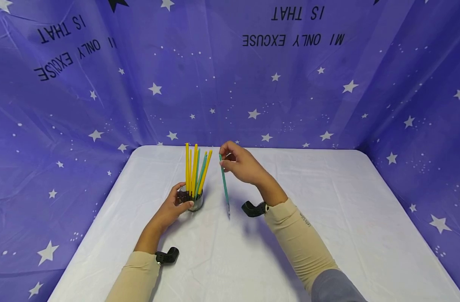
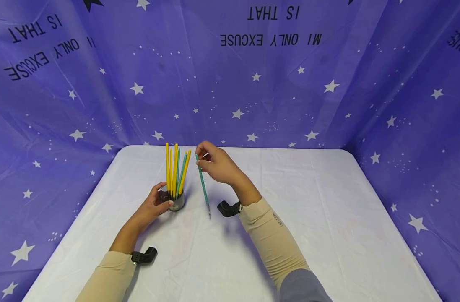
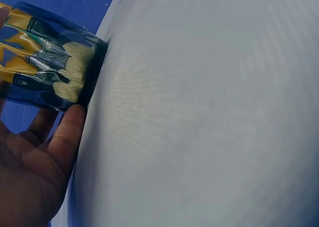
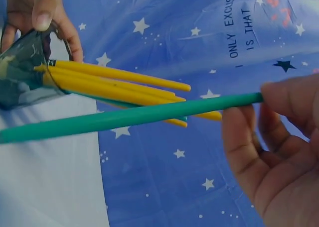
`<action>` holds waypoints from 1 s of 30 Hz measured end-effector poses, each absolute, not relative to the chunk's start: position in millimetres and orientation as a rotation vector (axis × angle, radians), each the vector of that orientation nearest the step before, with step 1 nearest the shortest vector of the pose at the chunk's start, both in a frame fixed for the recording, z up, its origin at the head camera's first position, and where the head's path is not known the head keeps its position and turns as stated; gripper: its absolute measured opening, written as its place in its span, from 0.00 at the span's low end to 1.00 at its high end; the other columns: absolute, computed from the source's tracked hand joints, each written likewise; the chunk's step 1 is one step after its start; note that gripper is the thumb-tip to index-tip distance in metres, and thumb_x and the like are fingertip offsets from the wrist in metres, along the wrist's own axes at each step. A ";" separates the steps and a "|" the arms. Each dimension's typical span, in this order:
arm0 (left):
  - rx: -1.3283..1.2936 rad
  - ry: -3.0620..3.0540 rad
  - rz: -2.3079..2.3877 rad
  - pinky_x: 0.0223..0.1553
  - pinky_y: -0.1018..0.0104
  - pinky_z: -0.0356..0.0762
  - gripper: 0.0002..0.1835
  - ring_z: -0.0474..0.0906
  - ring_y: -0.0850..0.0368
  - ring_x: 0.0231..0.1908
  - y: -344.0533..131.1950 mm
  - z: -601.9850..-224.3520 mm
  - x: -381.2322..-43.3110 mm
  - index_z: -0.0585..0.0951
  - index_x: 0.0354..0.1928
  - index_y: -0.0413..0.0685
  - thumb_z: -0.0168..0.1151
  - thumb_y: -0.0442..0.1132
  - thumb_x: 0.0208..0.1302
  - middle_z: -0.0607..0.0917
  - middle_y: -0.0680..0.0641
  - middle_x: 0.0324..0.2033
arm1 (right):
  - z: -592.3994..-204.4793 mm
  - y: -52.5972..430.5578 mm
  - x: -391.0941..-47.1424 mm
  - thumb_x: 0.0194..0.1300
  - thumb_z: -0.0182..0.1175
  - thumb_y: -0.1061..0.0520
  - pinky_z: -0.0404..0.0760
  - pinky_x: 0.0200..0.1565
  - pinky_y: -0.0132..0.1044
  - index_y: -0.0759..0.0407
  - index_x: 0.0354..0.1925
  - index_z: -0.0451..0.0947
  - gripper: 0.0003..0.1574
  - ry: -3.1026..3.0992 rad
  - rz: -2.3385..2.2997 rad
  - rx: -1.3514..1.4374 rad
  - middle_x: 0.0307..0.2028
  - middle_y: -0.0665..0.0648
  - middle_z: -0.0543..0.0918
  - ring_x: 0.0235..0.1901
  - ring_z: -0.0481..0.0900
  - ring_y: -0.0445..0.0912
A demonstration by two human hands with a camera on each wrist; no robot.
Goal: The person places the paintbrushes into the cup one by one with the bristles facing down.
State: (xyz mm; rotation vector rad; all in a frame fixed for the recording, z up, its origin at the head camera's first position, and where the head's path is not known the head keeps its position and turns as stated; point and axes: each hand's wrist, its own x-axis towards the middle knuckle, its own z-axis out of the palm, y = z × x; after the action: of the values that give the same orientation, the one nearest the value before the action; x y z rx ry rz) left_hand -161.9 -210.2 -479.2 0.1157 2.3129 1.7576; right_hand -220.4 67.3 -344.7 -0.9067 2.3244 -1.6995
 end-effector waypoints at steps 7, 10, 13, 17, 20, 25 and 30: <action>0.110 2.325 1.751 0.59 0.49 0.64 0.43 0.67 0.41 0.61 -210.1 -476.9 -161.5 0.51 0.75 0.58 0.65 0.41 0.66 0.68 0.35 0.62 | -338.5 62.3 -219.5 0.70 0.54 0.70 0.82 0.43 0.45 0.67 0.48 0.66 0.10 2.241 -2.028 -0.804 0.41 0.61 0.72 0.38 0.79 0.51; 0.108 2.327 1.743 0.59 0.48 0.64 0.43 0.67 0.41 0.62 -210.1 -477.0 -161.8 0.51 0.75 0.59 0.65 0.42 0.65 0.68 0.35 0.62 | -335.1 60.3 -219.7 0.70 0.53 0.71 0.83 0.42 0.43 0.68 0.48 0.65 0.11 2.159 -2.188 -0.728 0.40 0.60 0.72 0.36 0.78 0.48; 0.100 2.325 1.745 0.59 0.49 0.64 0.43 0.67 0.41 0.62 -209.9 -477.4 -162.4 0.51 0.75 0.59 0.66 0.42 0.65 0.68 0.35 0.62 | -331.9 57.6 -219.9 0.70 0.54 0.71 0.83 0.42 0.41 0.64 0.47 0.66 0.10 2.080 -2.324 -0.642 0.39 0.58 0.71 0.35 0.77 0.46; 0.106 2.318 1.756 0.60 0.48 0.64 0.43 0.67 0.40 0.62 -208.9 -477.2 -162.5 0.50 0.76 0.57 0.65 0.41 0.66 0.68 0.34 0.63 | -331.2 53.2 -220.1 0.69 0.54 0.72 0.82 0.41 0.38 0.59 0.45 0.66 0.12 2.017 -2.440 -0.564 0.39 0.56 0.70 0.36 0.77 0.45; 0.101 2.312 1.759 0.61 0.47 0.62 0.43 0.66 0.39 0.63 -208.6 -476.5 -161.9 0.50 0.76 0.56 0.64 0.39 0.67 0.67 0.33 0.63 | -335.8 47.9 -221.8 0.69 0.54 0.73 0.82 0.41 0.39 0.60 0.44 0.66 0.12 2.015 -2.490 -0.527 0.39 0.56 0.70 0.36 0.78 0.45; 0.090 2.305 1.748 0.62 0.45 0.60 0.42 0.65 0.36 0.64 -205.7 -462.8 -155.8 0.49 0.76 0.52 0.63 0.37 0.67 0.66 0.31 0.63 | -351.7 34.7 -224.6 0.68 0.54 0.73 0.82 0.42 0.40 0.66 0.47 0.65 0.11 2.103 -2.430 -0.485 0.39 0.57 0.71 0.35 0.77 0.44; 0.117 2.304 1.754 0.60 0.47 0.62 0.41 0.66 0.36 0.61 -200.0 -441.2 -144.8 0.50 0.75 0.47 0.62 0.36 0.67 0.68 0.30 0.61 | -367.2 21.9 -225.2 0.67 0.54 0.72 0.83 0.40 0.41 0.68 0.47 0.66 0.11 2.205 -2.321 -0.472 0.38 0.59 0.70 0.33 0.75 0.45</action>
State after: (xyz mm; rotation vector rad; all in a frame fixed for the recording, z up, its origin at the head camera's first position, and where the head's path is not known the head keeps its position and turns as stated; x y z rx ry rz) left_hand -144.8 -200.0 -441.2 0.1174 2.3036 1.7545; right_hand -225.2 21.9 -367.2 -0.4717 2.2050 -2.3212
